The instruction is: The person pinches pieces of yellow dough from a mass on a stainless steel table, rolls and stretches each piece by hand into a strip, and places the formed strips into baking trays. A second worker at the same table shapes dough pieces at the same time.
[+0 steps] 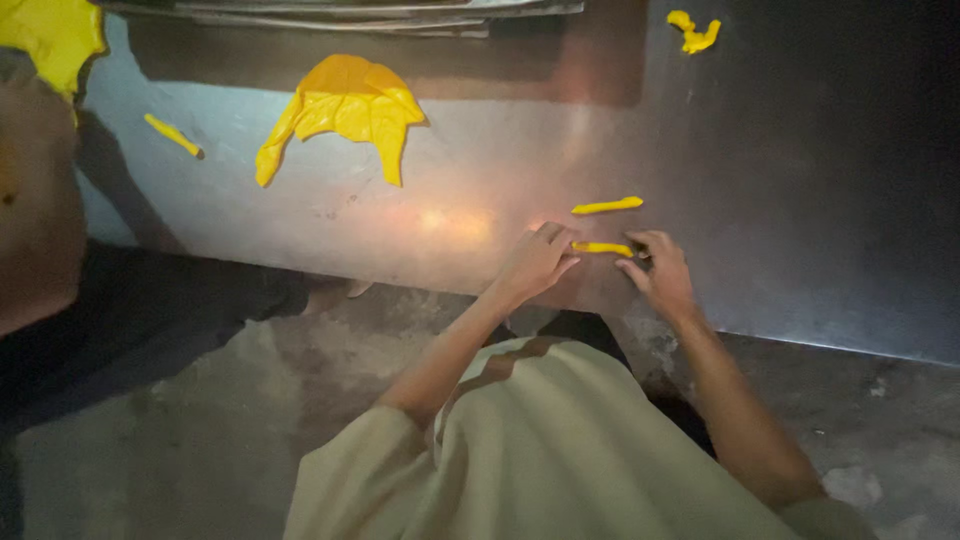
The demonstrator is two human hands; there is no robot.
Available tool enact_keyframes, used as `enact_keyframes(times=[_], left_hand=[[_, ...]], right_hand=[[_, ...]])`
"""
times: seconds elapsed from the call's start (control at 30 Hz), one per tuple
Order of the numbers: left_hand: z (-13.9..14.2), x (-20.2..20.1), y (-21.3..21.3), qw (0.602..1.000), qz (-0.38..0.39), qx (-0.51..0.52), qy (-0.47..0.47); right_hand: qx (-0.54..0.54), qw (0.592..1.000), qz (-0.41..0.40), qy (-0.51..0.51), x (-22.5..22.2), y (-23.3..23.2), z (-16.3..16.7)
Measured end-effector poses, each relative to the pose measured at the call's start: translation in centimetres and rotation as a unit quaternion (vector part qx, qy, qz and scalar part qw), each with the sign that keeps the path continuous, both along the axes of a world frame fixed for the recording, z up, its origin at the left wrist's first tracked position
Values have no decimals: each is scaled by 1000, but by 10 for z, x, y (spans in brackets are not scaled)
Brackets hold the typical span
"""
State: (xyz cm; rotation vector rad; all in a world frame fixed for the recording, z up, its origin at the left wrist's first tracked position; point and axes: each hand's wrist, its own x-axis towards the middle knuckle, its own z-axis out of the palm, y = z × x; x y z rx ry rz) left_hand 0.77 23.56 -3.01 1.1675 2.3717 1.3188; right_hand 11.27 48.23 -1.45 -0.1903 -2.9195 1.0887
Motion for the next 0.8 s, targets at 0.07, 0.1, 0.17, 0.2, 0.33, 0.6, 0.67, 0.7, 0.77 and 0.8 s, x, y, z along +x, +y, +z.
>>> enact_keyframes(times=[0.07, 0.1, 0.17, 0.2, 0.33, 0.6, 0.67, 0.7, 0.77, 0.8], left_hand=[[0, -2, 7, 1000, 5, -3, -1], [0, -4, 11, 1000, 5, -19, -1], [-1, -11, 16, 1000, 14, -13, 14], [-1, -13, 15, 1000, 22, 7, 21], [4, -22, 6, 1000, 12, -9, -11], [5, -52, 41, 997, 58, -40, -9], [0, -51, 44, 998, 50, -44, 18], [-2, -48, 41, 998, 57, -37, -1], [-4, -42, 28, 997, 41, -53, -25], [-4, -39, 21, 997, 19, -74, -31]], right_hand=[[66, 997, 47, 3, -7, 1, 1], [30, 999, 23, 2, -10, 2, 2], [-45, 999, -18, 11, -15, 5, 3], [-12, 1000, 1, 24, -17, 7, 4], [-20, 995, 46, -81, -29, 20, 16], [-14, 994, 95, -49, -87, 45, 13], [-15, 992, 99, -81, -86, 46, 4], [-21, 990, 93, -100, -82, 47, 0], [-34, 986, 85, -139, -64, 47, -7], [-38, 989, 97, -108, -53, 46, -9]])
